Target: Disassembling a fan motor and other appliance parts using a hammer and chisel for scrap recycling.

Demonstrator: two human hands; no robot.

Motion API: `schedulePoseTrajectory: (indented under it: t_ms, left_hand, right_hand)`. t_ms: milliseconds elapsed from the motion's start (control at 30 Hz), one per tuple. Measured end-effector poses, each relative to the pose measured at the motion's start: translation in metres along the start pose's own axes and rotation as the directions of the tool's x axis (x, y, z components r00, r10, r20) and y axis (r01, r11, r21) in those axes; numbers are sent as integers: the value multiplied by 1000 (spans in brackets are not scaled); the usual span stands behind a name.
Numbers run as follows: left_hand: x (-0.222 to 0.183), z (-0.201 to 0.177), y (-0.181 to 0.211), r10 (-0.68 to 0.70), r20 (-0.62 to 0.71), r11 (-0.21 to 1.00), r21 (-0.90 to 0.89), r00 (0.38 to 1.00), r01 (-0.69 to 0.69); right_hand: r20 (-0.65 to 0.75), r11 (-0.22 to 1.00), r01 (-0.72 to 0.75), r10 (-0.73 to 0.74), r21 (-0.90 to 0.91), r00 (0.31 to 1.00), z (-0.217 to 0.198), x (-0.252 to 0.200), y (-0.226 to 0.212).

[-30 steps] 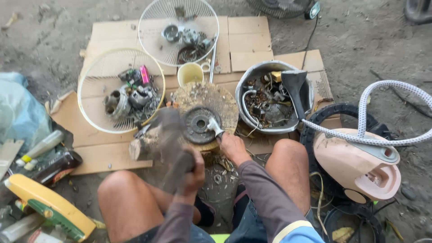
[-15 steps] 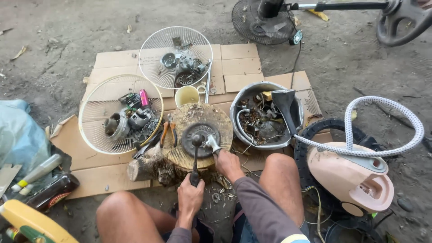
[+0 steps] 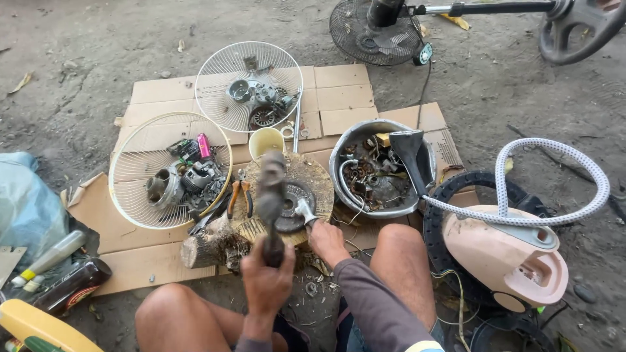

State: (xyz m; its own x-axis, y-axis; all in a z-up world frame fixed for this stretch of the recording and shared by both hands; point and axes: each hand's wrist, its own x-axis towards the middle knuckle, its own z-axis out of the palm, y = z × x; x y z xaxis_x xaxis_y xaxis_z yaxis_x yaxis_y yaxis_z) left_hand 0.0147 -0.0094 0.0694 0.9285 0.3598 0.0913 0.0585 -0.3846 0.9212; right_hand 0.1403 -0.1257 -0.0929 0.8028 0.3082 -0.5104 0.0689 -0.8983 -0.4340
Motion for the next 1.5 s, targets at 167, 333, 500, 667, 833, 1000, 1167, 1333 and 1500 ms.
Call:
schedulePoseTrajectory:
  t_ms: [167, 333, 500, 667, 833, 1000, 1167, 1333, 1500]
  left_hand:
    - [41, -40, 193, 544, -402, 608, -415, 736, -676]
    - [29, 2, 36, 434, -216, 884, -85, 875, -460]
    - [-21, 29, -69, -534, 46, 823, 259, 844, 506]
    - [-14, 26, -44, -408, 13, 863, 332, 913, 381]
    - [-15, 28, -46, -528, 45, 797, 371, 848, 477]
    - [-13, 25, -52, -567, 79, 796, 309, 820, 521]
    - [-12, 25, -71, -129, 61, 992, 7, 990, 128]
    - [30, -27, 120, 401, -198, 863, -247, 895, -441]
    - [34, -60, 235, 509, -433, 602, -438, 744, -667]
  right_hand:
    - [-73, 1000, 25, -23, 19, 997, -7, -9, -4]
    - [-202, 996, 82, -73, 38, 977, 7, -8, 6]
    - [-248, 985, 150, -167, -87, 954, 6, 0, 22]
    - [-212, 998, 36, -25, 48, 977, 11, 9, 21]
    - [-233, 991, 38, -8, 127, 973, 6, -15, 10]
    - [-285, 993, 79, -51, 87, 957, -3, -18, 4]
    - [-27, 999, -27, 28, 47, 999, -7, -3, 5]
    - [-39, 999, -11, 12, 40, 999, -9, -4, 6]
    - [-193, 998, 34, -24, 51, 981, -4, -6, 6]
